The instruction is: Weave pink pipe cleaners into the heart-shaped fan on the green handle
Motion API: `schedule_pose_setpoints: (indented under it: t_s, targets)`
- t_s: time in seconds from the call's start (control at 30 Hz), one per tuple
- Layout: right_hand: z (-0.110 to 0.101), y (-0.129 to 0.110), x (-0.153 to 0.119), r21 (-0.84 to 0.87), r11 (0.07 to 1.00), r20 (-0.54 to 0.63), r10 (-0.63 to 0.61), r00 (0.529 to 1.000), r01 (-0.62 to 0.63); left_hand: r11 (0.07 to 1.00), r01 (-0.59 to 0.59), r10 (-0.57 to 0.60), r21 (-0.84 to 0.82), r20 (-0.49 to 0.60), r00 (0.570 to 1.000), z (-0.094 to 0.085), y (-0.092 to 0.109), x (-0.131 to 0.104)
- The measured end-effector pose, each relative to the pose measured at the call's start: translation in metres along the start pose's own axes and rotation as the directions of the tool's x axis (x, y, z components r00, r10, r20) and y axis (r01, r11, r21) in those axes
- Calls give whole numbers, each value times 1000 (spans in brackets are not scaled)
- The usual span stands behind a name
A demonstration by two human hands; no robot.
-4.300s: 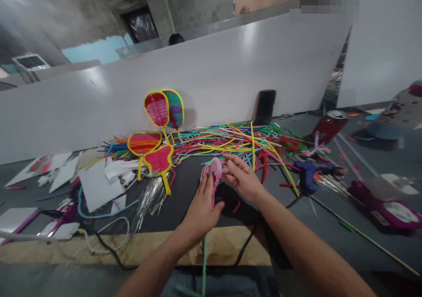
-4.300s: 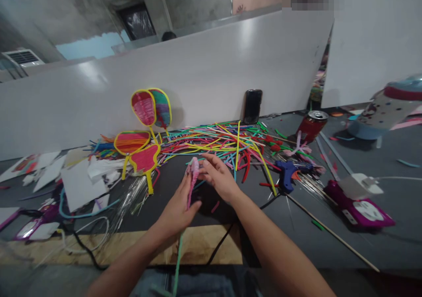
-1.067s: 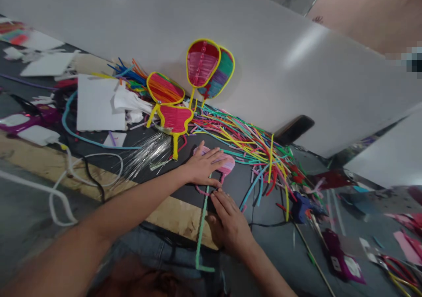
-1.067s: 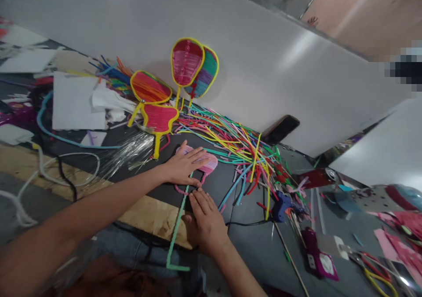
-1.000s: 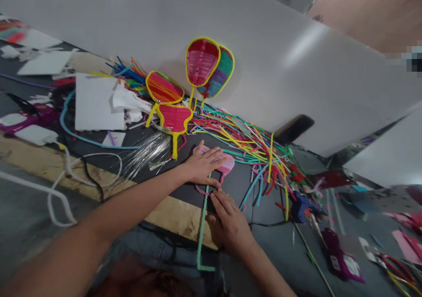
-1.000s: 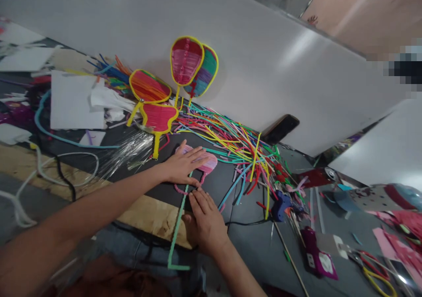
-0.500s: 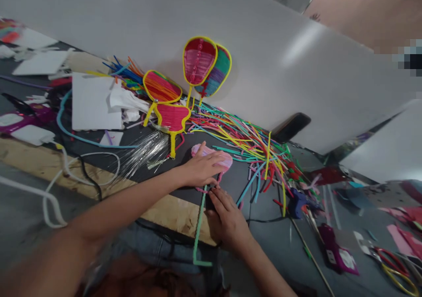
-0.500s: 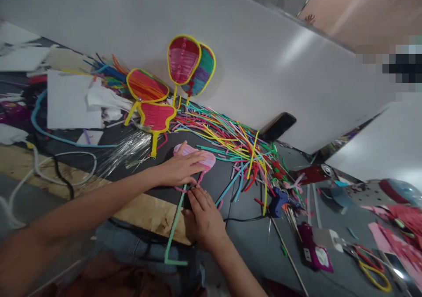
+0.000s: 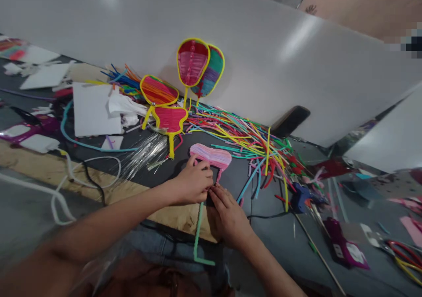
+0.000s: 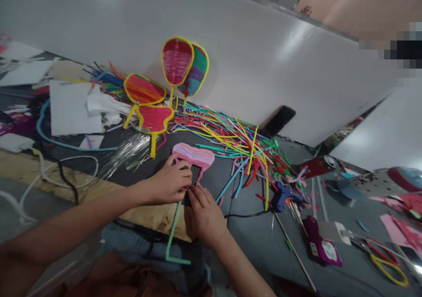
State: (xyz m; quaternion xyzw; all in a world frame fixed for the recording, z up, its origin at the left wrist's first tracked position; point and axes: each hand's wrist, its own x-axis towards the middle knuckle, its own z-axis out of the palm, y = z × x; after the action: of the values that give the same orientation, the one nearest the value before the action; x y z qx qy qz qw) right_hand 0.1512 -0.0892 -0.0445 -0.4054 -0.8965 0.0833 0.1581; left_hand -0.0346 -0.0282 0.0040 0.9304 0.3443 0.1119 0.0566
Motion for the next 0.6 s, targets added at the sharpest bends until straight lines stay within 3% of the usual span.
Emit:
schedule_pose_setpoints:
  t_s: [0.37,0.5,0.6]
  targets:
    - [0,0,2,37,999,-9,-5,1000,5,999,26,-28,-47,-33,999,5,-4,-9]
    - [-10,8,-1,136,991,-9,-1,1000,2,997,64,-66,-36,-53,996,5,-5,-28]
    - [-19,16,-6,97,991,-47,100,994,-95,991,134,-133,19,-35,990,8,2,-48]
